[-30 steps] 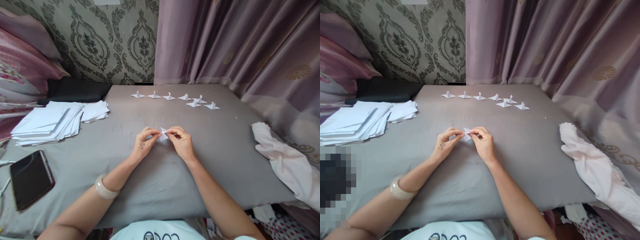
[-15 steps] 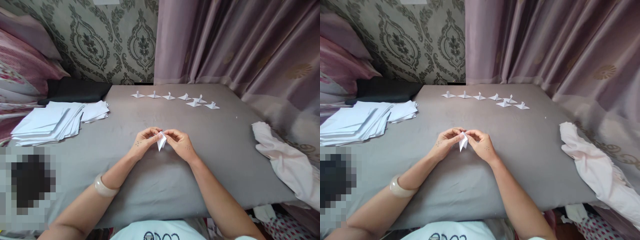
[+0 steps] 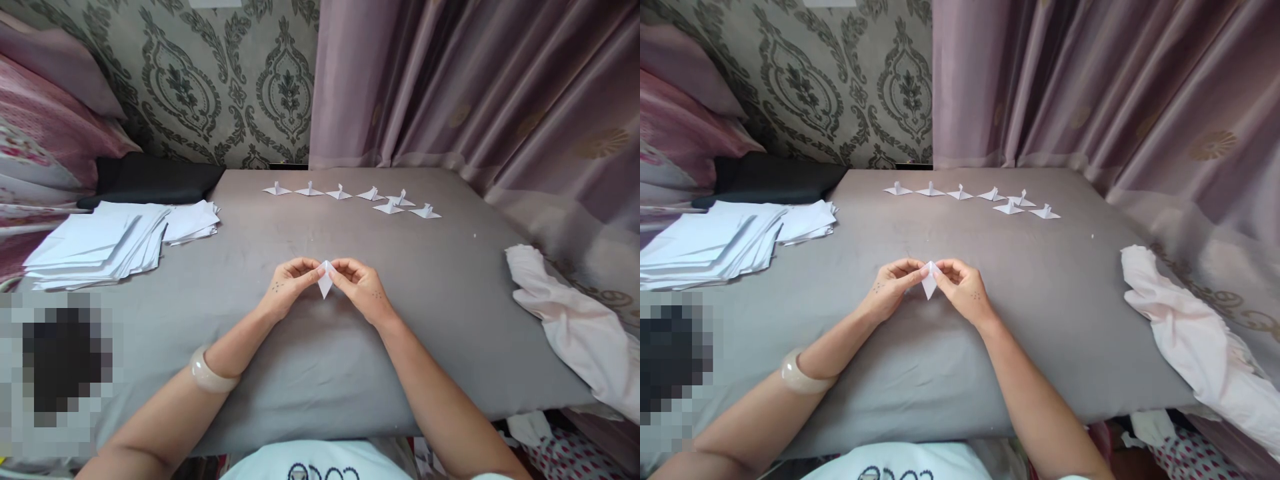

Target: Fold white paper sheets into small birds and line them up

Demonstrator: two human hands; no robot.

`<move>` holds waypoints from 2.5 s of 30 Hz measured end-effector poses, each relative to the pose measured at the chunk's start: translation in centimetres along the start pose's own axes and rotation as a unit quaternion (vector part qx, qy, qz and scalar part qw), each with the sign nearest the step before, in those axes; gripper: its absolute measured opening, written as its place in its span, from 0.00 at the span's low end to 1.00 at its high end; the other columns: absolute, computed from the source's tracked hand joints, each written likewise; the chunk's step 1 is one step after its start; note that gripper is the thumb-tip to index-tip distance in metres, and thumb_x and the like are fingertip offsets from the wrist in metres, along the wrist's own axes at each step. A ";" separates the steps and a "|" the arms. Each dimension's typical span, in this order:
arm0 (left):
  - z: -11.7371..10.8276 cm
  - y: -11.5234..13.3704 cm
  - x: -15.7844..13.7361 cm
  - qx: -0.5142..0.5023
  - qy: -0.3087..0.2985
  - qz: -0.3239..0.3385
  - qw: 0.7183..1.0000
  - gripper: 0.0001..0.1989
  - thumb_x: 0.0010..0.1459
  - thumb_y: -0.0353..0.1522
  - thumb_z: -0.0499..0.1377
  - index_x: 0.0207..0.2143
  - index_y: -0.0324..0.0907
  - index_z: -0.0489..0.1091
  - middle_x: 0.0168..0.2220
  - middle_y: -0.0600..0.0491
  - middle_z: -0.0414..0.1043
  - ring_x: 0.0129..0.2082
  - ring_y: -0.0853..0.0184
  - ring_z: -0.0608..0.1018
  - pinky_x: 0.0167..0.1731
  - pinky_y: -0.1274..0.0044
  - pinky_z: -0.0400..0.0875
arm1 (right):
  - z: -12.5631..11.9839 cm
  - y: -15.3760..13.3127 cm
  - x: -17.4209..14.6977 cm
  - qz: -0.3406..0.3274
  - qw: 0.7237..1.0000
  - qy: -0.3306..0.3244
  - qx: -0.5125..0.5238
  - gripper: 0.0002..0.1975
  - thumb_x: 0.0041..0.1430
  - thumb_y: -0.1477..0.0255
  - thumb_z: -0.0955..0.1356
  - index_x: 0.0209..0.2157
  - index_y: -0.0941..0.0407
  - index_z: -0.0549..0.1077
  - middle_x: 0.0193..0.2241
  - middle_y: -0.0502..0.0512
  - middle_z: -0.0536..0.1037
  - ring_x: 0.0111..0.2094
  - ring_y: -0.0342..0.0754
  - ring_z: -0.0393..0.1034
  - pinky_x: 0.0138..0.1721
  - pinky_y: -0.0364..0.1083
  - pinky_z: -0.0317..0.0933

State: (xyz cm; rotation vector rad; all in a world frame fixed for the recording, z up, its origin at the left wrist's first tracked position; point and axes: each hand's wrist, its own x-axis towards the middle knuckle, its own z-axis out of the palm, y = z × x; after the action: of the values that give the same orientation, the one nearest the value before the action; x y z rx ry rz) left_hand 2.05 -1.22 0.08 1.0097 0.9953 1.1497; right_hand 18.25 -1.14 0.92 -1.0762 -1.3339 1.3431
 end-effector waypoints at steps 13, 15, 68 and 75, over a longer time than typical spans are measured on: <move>0.4 0.0 0.0 -0.021 -0.081 -0.023 0.996 0.15 0.46 0.34 0.69 0.37 0.39 0.72 0.33 0.53 0.74 0.33 0.70 0.75 0.37 0.77 0.67 | -0.2 0.2 0.1 -0.041 0.996 0.014 -0.081 0.09 0.53 0.64 0.70 0.35 0.53 0.77 0.33 0.53 0.78 0.34 0.45 0.72 0.38 0.45 0.67; 0.4 -0.1 0.0 -0.015 -0.065 -0.034 0.997 0.13 0.46 0.34 0.69 0.34 0.38 0.73 0.32 0.53 0.74 0.32 0.71 0.74 0.36 0.78 0.66 | -0.2 0.3 0.1 -0.042 0.995 0.032 -0.081 0.13 0.51 0.64 0.71 0.38 0.54 0.76 0.33 0.53 0.76 0.34 0.45 0.71 0.37 0.45 0.66; 0.7 0.6 -0.4 0.024 0.022 0.066 0.997 0.10 0.50 0.36 0.67 0.32 0.40 0.74 0.34 0.52 0.76 0.36 0.68 0.76 0.41 0.75 0.70 | 0.5 0.1 -0.2 -0.163 0.972 0.056 -0.160 0.04 0.57 0.70 0.67 0.33 0.52 0.75 0.33 0.52 0.74 0.34 0.45 0.71 0.35 0.45 0.67; 0.7 0.5 -0.4 0.015 0.025 0.042 0.999 0.10 0.48 0.36 0.68 0.31 0.40 0.75 0.33 0.53 0.77 0.35 0.68 0.76 0.41 0.76 0.70 | 0.7 0.0 -0.4 -0.128 0.982 0.067 -0.122 0.04 0.55 0.70 0.69 0.32 0.53 0.77 0.33 0.52 0.75 0.35 0.45 0.71 0.36 0.45 0.66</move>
State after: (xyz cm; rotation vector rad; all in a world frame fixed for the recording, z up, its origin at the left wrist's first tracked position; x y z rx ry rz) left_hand 2.56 -1.58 0.81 1.0590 1.0204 1.2374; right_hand 17.68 -1.64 0.91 -1.0939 -1.5053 0.9201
